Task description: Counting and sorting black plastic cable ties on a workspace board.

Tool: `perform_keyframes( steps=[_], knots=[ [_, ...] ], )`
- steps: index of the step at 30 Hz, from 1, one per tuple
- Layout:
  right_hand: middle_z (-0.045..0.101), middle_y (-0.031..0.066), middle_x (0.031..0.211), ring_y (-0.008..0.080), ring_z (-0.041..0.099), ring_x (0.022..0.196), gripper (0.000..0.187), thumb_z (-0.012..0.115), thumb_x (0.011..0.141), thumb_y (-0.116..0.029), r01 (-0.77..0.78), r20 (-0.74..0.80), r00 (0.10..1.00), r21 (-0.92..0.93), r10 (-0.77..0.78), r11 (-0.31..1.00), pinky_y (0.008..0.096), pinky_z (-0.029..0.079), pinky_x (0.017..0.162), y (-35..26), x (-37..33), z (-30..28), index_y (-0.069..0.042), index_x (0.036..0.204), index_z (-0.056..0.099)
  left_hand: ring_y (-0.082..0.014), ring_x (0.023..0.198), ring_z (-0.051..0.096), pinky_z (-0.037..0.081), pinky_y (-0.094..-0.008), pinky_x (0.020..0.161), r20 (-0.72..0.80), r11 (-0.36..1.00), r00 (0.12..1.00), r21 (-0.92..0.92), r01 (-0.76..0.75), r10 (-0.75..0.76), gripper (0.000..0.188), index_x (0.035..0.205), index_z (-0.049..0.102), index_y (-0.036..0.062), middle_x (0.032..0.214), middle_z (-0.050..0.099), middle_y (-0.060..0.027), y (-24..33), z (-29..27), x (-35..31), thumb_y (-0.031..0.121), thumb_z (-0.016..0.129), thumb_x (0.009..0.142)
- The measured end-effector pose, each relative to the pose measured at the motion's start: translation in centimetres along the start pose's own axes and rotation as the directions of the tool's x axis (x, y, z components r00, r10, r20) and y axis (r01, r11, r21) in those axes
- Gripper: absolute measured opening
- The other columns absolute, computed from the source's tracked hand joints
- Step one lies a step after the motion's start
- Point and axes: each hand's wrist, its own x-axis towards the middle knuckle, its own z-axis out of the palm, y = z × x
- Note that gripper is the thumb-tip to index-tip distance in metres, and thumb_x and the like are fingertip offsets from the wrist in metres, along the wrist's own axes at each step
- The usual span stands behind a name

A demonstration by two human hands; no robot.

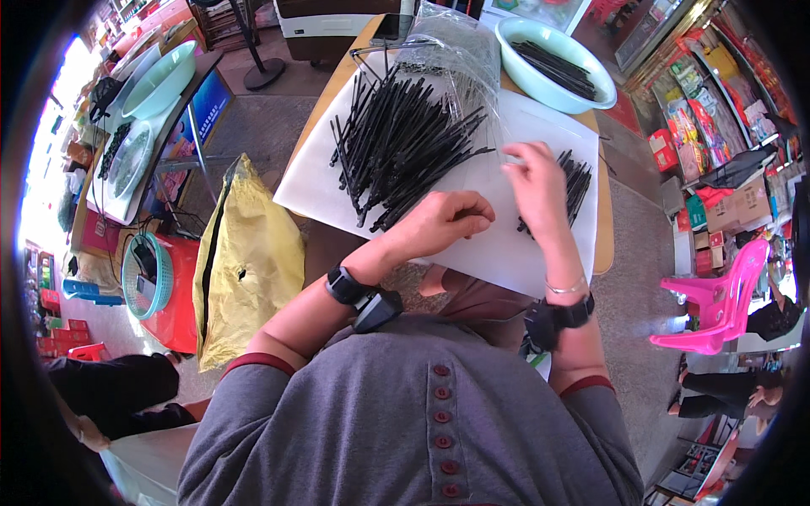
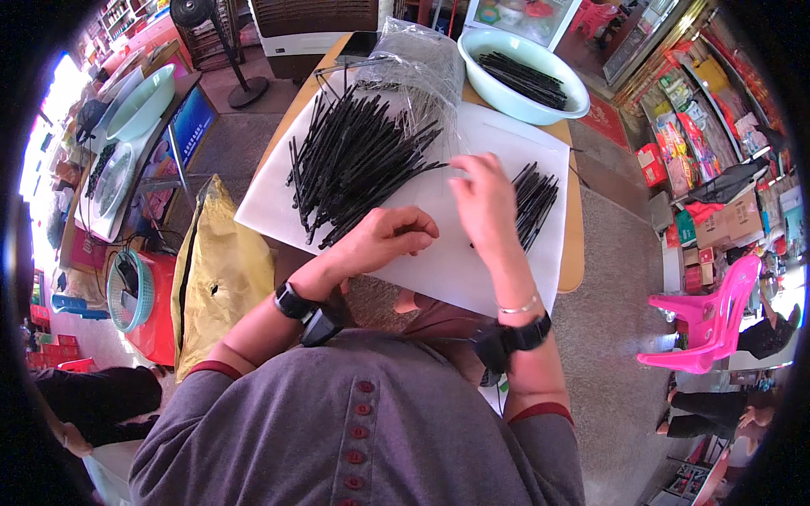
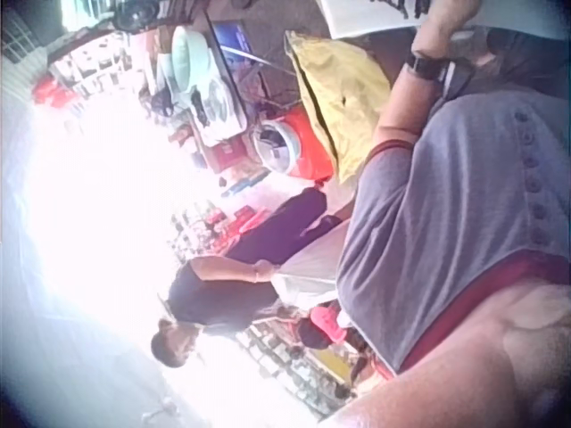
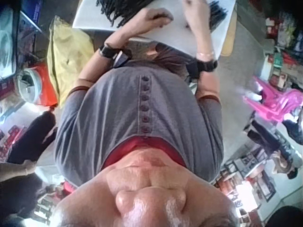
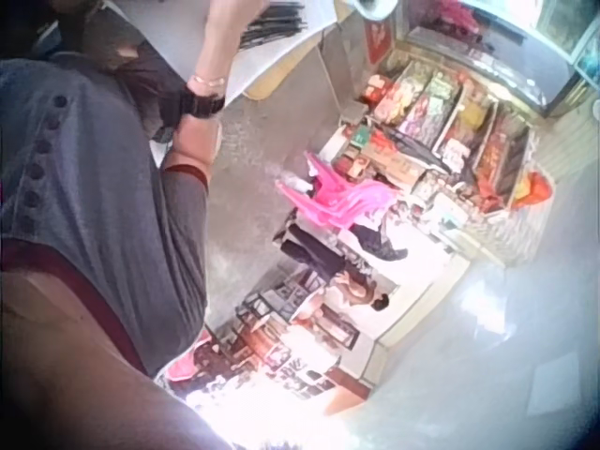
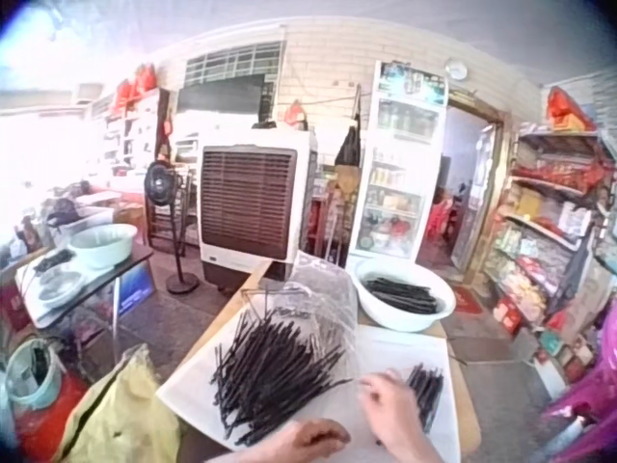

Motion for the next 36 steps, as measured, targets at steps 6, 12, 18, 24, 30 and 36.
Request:
perform_keyframes(
  steps=[6,12,18,24,30,36],
  knots=[
    [0.058,0.009,0.096,0.028,0.057,0.09,0.015,0.057,0.078,-0.002,0.4,0.162,0.908,-0.066,-0.386,0.914,0.0382,0.049,0.078,-0.7,2.0,5.1,-0.004,0.091,0.064,-0.0079,0.076,0.056,0.047,-0.0247,0.069,0.046,1.0,0.999,0.005,0.029,-0.03,0.018,0.102,0.061,0.0006,0.084,0.062,-0.0015,0.8,-1.9,-2.3,0.012,0.062,0.088],
    [0.06,0.0089,0.088,0.0286,0.056,0.09,0.008,0.058,0.079,-0.003,0.455,0.169,0.885,-0.119,-0.434,0.883,0.038,0.048,0.079,-0.4,2.5,2.1,-0.003,0.086,0.063,-0.0106,0.077,0.06,0.048,-0.0261,0.068,-0.234,0.993,0.971,0.118,-0.018,0.046,0.015,0.099,0.064,0.0008,0.086,0.064,-0.005,2.1,-5.1,-5.4,0.007,0.063,0.085],
    [0.06,0.0087,0.089,0.027,0.056,0.089,0.008,0.059,0.08,-0.001,0.375,0.008,0.926,-0.138,-0.377,0.917,0.0369,0.048,0.077,-0.2,1.9,-1.6,-0.001,0.088,0.061,-0.0096,0.069,0.059,0.049,-0.0245,0.062,-0.415,0.902,0.899,0.429,0.059,0.139,0.019,0.101,0.062,-0.0027,0.082,0.062,-0.0049,2.5,-5.4,-5.5,0.013,0.059,0.091],
    [0.06,0.0078,0.093,0.0255,0.058,0.087,0.011,0.059,0.08,0.0,0.466,0.048,0.885,-0.128,-0.464,0.876,0.0353,0.049,0.075,-2.4,0.4,-1.7,-0.002,0.091,0.061,-0.0134,0.065,0.061,0.05,-0.0242,0.056,-0.102,0.856,0.933,-0.443,0.267,-0.344,0.038,0.117,0.054,-0.0058,0.084,0.063,-0.0091,1.6,-3.3,-2.9,0.026,0.055,0.096],
    [0.056,0.0128,0.103,0.028,0.061,0.076,0.017,0.059,0.083,0.0,0.239,-0.222,0.952,0.101,-0.212,0.966,0.0382,0.051,0.069,-0.6,0.5,-1.1,0.0,0.1,0.056,-0.0108,0.06,0.058,0.047,-0.0209,0.05,0.026,0.873,0.955,-0.397,0.283,-0.297,0.029,0.115,0.053,-0.0067,0.078,0.06,-0.0059,1.6,-4.6,-4.0,0.015,0.053,0.095],
    [0.06,0.019,0.094,0.0337,0.064,0.079,0.023,0.062,0.083,-0.021,-0.04,0.079,0.993,-0.487,0.09,0.873,0.0415,0.051,0.072,4.1,2.5,1.5,0.001,0.09,0.06,-0.0125,0.064,0.06,0.049,-0.0217,0.052,-0.166,0.809,0.967,-0.585,0.062,-0.194,0.028,0.12,0.051,0.0011,0.085,0.059,-0.005,1.3,-5.1,-4.2,0.013,0.052,0.095]
  ],
)
